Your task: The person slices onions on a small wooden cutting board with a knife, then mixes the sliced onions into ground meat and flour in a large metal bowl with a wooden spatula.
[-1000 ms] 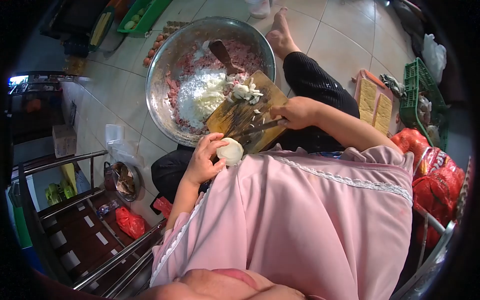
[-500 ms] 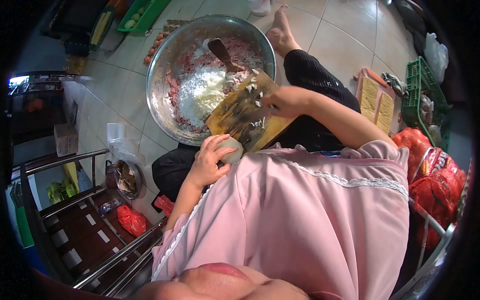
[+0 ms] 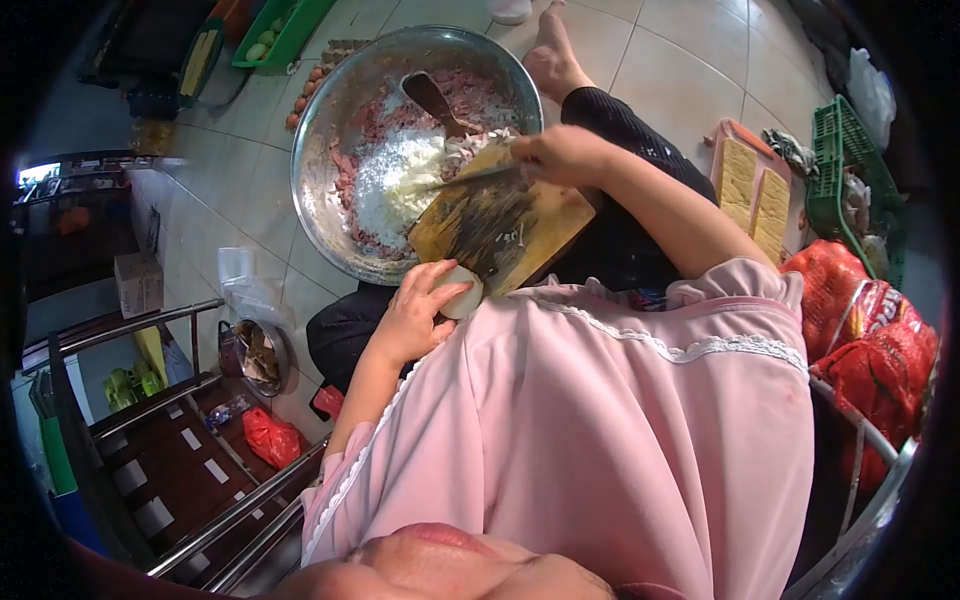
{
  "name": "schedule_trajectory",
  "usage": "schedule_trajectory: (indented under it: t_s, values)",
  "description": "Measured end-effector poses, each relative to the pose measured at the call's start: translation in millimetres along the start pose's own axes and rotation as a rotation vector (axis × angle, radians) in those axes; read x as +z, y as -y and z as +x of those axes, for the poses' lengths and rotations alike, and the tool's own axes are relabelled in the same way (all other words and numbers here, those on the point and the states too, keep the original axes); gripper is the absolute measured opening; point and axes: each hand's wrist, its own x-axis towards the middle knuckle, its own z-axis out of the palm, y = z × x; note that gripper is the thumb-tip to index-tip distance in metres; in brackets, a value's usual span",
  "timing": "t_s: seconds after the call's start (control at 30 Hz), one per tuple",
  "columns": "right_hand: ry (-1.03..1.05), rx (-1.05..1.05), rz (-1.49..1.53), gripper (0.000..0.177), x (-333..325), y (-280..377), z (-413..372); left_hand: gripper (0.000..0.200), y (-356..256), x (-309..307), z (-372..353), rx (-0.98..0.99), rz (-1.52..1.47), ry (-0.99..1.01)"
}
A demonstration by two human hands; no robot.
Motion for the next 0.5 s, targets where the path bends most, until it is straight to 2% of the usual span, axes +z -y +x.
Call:
schedule_trajectory:
  t_s: [0.07, 0.13, 0.23, 0.33, 0.37, 0.4, 0.47, 0.5]
  values:
    - [0.157, -0.056, 0.038, 0.019, 7, 3, -21, 0.06, 2, 4, 0, -0.029, 0.019, -0.025]
    - [0.395, 0.053, 0.077, 0.02, 1, 5, -35, 0.06, 3, 9, 1, -0.03, 0.022, -0.071]
    - [0.558, 0.201, 0.081, 0.021, -19, 6, -40, 0.06, 3, 14, 2, -0.03, 0.018, -0.081]
    - [0.304, 0.008, -0.059, 0.02, -14, -33, -24, 0.059, 5, 14, 6, -0.017, -0.018, -0.095]
    - [0.239, -0.043, -0.013, 0.018, -16, -46, -17, 0.059, 7, 15, 7, -0.014, -0.036, -0.105]
    - [0.152, 0.012, 0.021, 0.015, -13, -56, -10, 0.058, 9, 16, 8, -0.008, -0.056, -0.131]
    - [-0.214, -0.067, -0.046, 0.015, -5, -67, 2, 0.055, 14, 18, 9, 0.001, -0.097, -0.177]
    - [-0.291, 0.069, -0.118, 0.015, -11, -48, 3, 0.054, 16, 19, 10, -0.015, -0.123, -0.184]
